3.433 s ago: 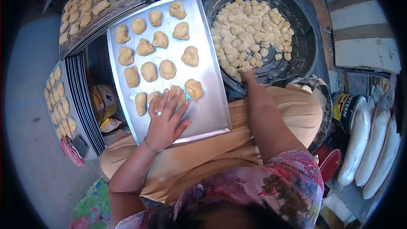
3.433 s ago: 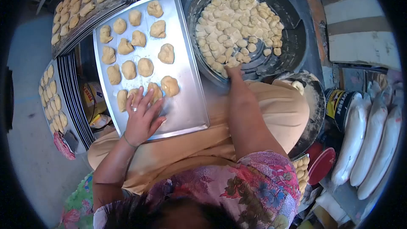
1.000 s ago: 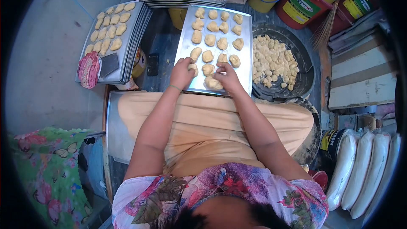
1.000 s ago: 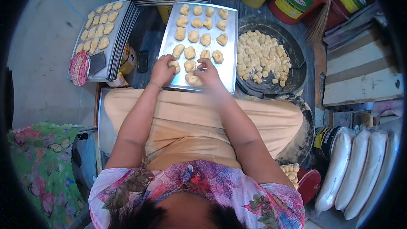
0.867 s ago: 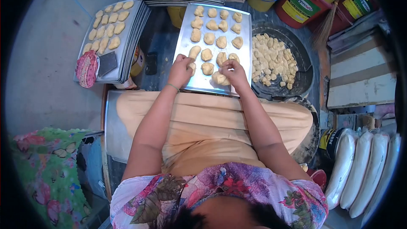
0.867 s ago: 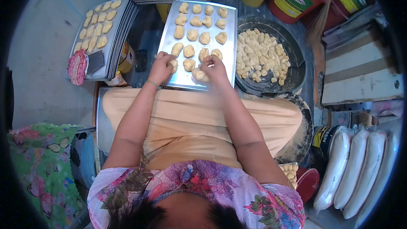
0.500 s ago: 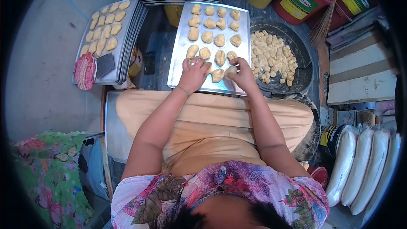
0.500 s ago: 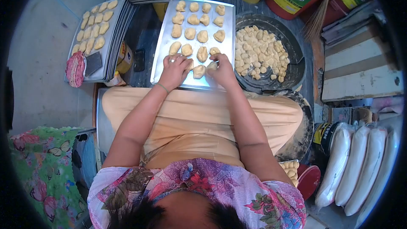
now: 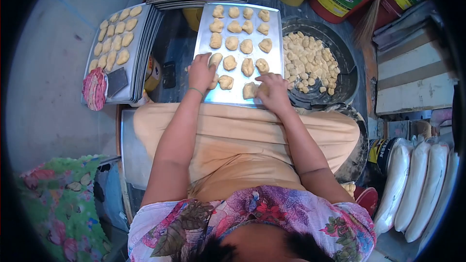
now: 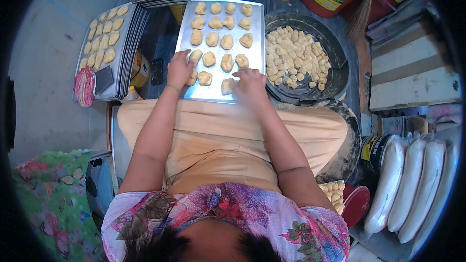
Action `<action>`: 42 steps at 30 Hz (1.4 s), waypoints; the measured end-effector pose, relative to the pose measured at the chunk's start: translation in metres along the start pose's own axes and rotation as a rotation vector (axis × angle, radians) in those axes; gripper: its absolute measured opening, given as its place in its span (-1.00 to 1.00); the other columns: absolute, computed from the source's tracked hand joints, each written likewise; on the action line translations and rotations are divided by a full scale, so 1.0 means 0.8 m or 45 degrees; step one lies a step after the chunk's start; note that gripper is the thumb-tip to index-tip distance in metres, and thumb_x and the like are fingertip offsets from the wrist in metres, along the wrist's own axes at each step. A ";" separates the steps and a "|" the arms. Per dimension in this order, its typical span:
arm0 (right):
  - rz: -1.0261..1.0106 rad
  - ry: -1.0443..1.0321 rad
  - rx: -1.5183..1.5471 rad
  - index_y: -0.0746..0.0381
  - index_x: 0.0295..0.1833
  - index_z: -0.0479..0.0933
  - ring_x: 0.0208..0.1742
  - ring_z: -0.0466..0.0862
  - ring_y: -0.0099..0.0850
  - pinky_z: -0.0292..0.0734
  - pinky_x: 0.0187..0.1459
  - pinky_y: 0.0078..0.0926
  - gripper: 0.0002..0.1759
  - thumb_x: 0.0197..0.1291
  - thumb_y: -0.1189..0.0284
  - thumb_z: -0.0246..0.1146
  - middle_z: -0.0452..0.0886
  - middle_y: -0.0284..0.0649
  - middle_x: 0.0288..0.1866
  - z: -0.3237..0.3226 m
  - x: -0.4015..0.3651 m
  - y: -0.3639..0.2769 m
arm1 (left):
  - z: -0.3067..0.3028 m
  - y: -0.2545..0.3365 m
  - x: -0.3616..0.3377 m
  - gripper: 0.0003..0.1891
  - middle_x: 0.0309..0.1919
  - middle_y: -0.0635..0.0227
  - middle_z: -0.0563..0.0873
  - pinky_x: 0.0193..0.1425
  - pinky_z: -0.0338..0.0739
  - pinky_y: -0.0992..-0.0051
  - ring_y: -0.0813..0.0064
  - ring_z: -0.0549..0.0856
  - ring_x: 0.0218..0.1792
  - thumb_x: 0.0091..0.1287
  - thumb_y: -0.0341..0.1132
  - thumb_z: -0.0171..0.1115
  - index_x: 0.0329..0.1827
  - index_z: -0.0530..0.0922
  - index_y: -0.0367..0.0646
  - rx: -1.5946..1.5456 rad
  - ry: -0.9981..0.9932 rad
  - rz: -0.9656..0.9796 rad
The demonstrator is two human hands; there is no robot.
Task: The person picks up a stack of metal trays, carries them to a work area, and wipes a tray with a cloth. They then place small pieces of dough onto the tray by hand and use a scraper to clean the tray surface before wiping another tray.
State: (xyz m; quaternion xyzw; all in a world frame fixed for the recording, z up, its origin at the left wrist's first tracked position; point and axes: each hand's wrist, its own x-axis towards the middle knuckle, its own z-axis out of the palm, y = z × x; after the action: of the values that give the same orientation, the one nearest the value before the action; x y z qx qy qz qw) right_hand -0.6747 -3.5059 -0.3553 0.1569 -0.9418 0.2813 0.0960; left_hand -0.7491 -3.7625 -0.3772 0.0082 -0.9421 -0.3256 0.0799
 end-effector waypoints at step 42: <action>0.316 -0.278 0.021 0.25 -0.03 0.55 -0.07 0.62 -0.12 0.54 -0.02 -0.28 -0.53 -0.11 0.37 0.46 0.56 -0.03 -0.09 -0.027 0.014 0.027 | 0.001 0.060 -0.071 -0.66 -0.09 0.31 0.61 0.33 0.07 0.03 0.25 0.48 0.13 0.16 -0.09 0.31 -0.11 0.63 -0.10 0.166 -0.195 0.768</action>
State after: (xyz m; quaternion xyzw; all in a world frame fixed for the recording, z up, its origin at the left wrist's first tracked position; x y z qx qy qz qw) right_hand -0.6906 -3.4796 -0.3456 0.0699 -0.9565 0.2800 -0.0435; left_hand -0.6913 -3.7207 -0.3567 -0.2911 -0.9242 -0.2257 0.1011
